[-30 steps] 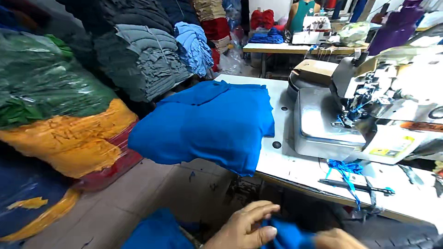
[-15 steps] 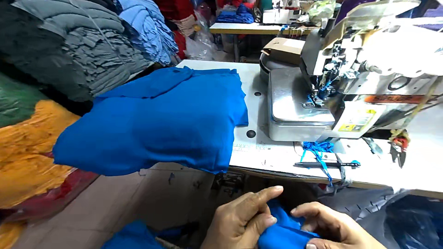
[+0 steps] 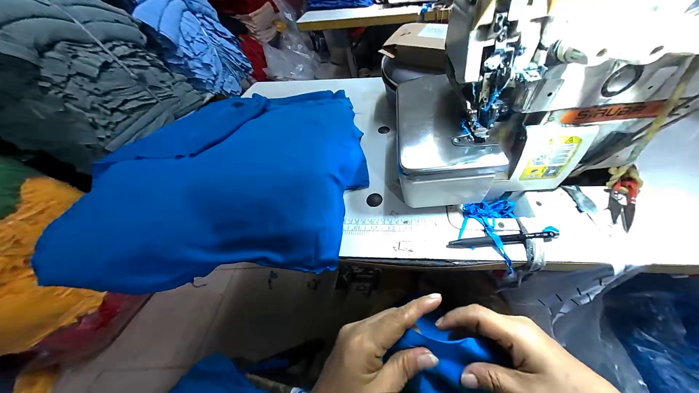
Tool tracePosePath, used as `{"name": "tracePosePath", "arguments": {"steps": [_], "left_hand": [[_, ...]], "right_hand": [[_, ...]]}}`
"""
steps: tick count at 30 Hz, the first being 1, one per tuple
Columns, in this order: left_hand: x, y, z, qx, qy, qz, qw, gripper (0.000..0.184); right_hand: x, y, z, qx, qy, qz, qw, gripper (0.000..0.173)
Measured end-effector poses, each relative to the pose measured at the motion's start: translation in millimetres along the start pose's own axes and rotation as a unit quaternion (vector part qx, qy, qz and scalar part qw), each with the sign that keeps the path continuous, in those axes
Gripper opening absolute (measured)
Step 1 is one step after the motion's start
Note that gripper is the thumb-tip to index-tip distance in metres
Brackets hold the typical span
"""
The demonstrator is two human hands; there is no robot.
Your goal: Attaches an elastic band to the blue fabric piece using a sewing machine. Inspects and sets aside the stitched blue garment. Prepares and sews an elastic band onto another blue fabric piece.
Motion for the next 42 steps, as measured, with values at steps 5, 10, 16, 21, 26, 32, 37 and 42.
{"name": "tracePosePath", "arguments": {"steps": [5,10,16,21,26,32,37,42], "left_hand": [[9,-5,-9,-0.01,0.005,-0.014,1.0,0.034],[29,-8,5,0.057,0.142,-0.029,0.988,0.043],[4,1,38,0.114,0.087,0.049,0.989,0.053],[8,0,48,0.122,0.038,0.063,0.99,0.042],[17,-5,49,0.074,-0.016,0.035,0.997,0.038],[15,-9,52,0.053,-0.021,0.051,0.997,0.037],[14,-13,56,0.016,0.033,0.101,0.994,0.034],[17,-21,61,-0.004,0.119,0.142,0.983,0.031]], "right_hand": [[-33,-19,-10,0.017,-0.041,0.02,0.999,0.014],[-23,-15,-5,0.012,0.026,0.0,1.0,0.017],[-16,-7,27,0.018,0.062,0.045,0.997,0.016],[-43,-26,23,-0.052,0.277,0.122,0.952,0.016],[-54,-40,16,-0.103,0.379,0.109,0.913,0.019],[-63,-44,17,-0.13,0.423,0.135,0.887,0.018],[-68,-47,18,-0.162,0.458,0.178,0.856,0.02],[-78,-49,24,-0.168,0.521,0.234,0.804,0.019]]}}
Point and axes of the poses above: each hand's wrist, its own y-axis towards the middle knuckle, its own z-axis out of the palm, x = y × z, the point moved 9 cm from there along y, towards the middle knuckle, and after that the axes turned 3 degrees about y, right-handed, at the moved point
